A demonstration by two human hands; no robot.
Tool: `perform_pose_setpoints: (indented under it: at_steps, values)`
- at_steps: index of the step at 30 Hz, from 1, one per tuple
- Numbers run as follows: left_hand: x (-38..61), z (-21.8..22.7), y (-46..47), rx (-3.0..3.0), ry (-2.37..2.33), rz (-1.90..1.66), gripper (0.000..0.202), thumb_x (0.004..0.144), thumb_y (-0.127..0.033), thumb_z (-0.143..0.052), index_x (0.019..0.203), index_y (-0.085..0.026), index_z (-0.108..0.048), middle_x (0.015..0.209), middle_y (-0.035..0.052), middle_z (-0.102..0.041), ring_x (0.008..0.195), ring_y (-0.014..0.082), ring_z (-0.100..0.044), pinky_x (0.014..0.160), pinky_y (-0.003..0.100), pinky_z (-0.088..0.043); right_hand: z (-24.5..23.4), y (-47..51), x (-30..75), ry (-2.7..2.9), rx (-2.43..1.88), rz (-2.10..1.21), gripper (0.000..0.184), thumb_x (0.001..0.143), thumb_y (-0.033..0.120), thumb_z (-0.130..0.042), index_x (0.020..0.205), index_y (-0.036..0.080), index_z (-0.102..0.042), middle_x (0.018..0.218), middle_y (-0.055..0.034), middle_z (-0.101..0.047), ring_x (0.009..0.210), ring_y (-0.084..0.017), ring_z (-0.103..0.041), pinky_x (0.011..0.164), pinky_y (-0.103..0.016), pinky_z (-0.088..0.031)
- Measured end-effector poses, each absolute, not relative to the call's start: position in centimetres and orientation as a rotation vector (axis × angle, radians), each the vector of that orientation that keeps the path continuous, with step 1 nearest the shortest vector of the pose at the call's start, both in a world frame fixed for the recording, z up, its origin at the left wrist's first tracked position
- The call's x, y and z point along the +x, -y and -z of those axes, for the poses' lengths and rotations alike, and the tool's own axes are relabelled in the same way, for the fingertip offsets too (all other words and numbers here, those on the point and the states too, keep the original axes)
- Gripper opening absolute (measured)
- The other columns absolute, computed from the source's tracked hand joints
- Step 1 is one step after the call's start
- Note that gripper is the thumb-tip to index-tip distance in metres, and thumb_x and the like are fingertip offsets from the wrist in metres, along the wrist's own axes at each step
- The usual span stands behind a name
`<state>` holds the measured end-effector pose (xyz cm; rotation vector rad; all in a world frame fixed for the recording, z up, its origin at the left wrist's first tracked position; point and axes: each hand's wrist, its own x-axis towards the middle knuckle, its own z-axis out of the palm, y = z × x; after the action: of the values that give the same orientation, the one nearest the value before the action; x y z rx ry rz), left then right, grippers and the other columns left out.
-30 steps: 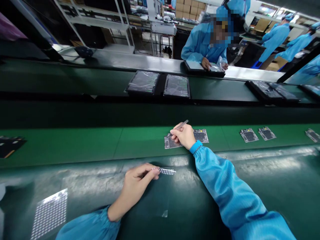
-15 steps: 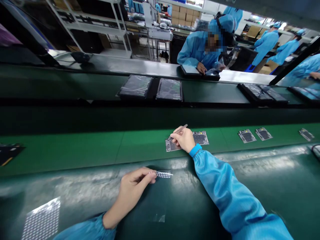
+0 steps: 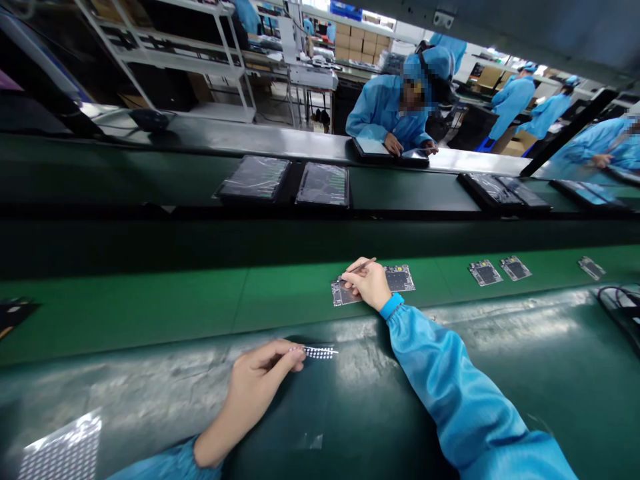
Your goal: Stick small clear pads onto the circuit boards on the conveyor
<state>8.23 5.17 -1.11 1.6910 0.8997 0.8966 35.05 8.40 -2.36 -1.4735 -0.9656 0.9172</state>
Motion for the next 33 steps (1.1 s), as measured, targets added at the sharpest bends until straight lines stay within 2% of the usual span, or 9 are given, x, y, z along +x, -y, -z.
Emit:
perform_pose_setpoints:
  at_steps: [15,22,25,27,29,30,33]
  values:
    - [8.1,1.3,-5.3,1.726,-0.926,-0.881,0.021,0.087,-0.028,-0.067,0.069,-0.02,-0.075,0.059,0.0001,-0.073,0.053,0.0155,-0.069,0.054,0.022,-0.053,2.6,-7.7,36.3,0.969,-1.526,-0.881,0.031,0.07,0.04,-0.08,0.079,0.017,-0.061,0.056,-0.0017,-0.068,0.037,-0.01,-0.054,0.035,-0.02,-0.044]
    - [8.2,1.1,-5.4,1.747,-0.918,-0.899,0.02,0.086,-0.027,-0.067,0.068,-0.02,-0.075,0.058,-0.0005,-0.073,0.053,0.0147,-0.069,0.052,0.02,-0.053,2.4,-7.4,36.9,0.93,-1.513,-0.845,0.035,0.07,0.044,-0.08,0.079,0.017,-0.06,0.056,-0.0025,-0.068,0.039,-0.012,-0.056,0.039,-0.022,-0.047]
    - [8.2,1.0,-5.4,1.747,-0.916,-0.901,0.02,0.086,-0.027,-0.067,0.068,-0.02,-0.075,0.058,-0.0004,-0.073,0.052,0.015,-0.069,0.053,0.021,-0.054,1.4,-6.8,37.4,1.056,-1.545,-0.738,0.027,0.08,0.043,-0.069,0.078,0.018,-0.059,0.064,-0.0035,-0.068,0.052,-0.016,-0.062,0.052,-0.028,-0.053]
    - [8.1,1.0,-5.4,1.744,-0.906,-0.912,0.019,0.085,-0.027,-0.067,0.069,-0.02,-0.075,0.058,-0.0006,-0.074,0.052,0.0148,-0.069,0.053,0.02,-0.054,0.5,-6.0,37.7,1.309,-1.574,-0.548,0.019,0.087,0.032,-0.056,0.077,0.018,-0.063,0.075,-0.006,-0.068,0.071,-0.02,-0.066,0.071,-0.035,-0.056]
    - [8.1,1.1,-5.5,1.745,-0.9,-0.919,0.018,0.085,-0.026,-0.068,0.07,-0.02,-0.076,0.059,-0.0008,-0.074,0.052,0.0145,-0.069,0.053,0.02,-0.054,0.0,-5.0,37.8,1.616,-1.639,-0.324,0.024,0.086,0.018,-0.047,0.083,0.017,-0.07,0.086,-0.0085,-0.066,0.088,-0.023,-0.064,0.086,-0.039,-0.052]
    - [8.1,1.2,-5.5,1.747,-0.9,-0.918,0.017,0.085,-0.026,-0.068,0.07,-0.021,-0.076,0.059,-0.0008,-0.074,0.052,0.0144,-0.07,0.053,0.02,-0.054,-0.2,-4.5,37.8,1.752,-1.699,-0.232,0.029,0.083,0.013,-0.046,0.092,0.016,-0.074,0.091,-0.0095,-0.065,0.092,-0.024,-0.062,0.088,-0.039,-0.051]
    - [8.2,1.2,-5.5,1.756,-0.9,-0.909,0.017,0.085,-0.027,-0.069,0.071,-0.021,-0.076,0.059,-0.001,-0.074,0.052,0.0143,-0.07,0.053,0.019,-0.054,-0.2,-3.6,37.1,2.031,-1.952,-0.081,0.047,0.083,0.01,-0.047,0.124,0.018,-0.07,0.1,-0.0113,-0.062,0.093,-0.025,-0.06,0.08,-0.035,-0.051]
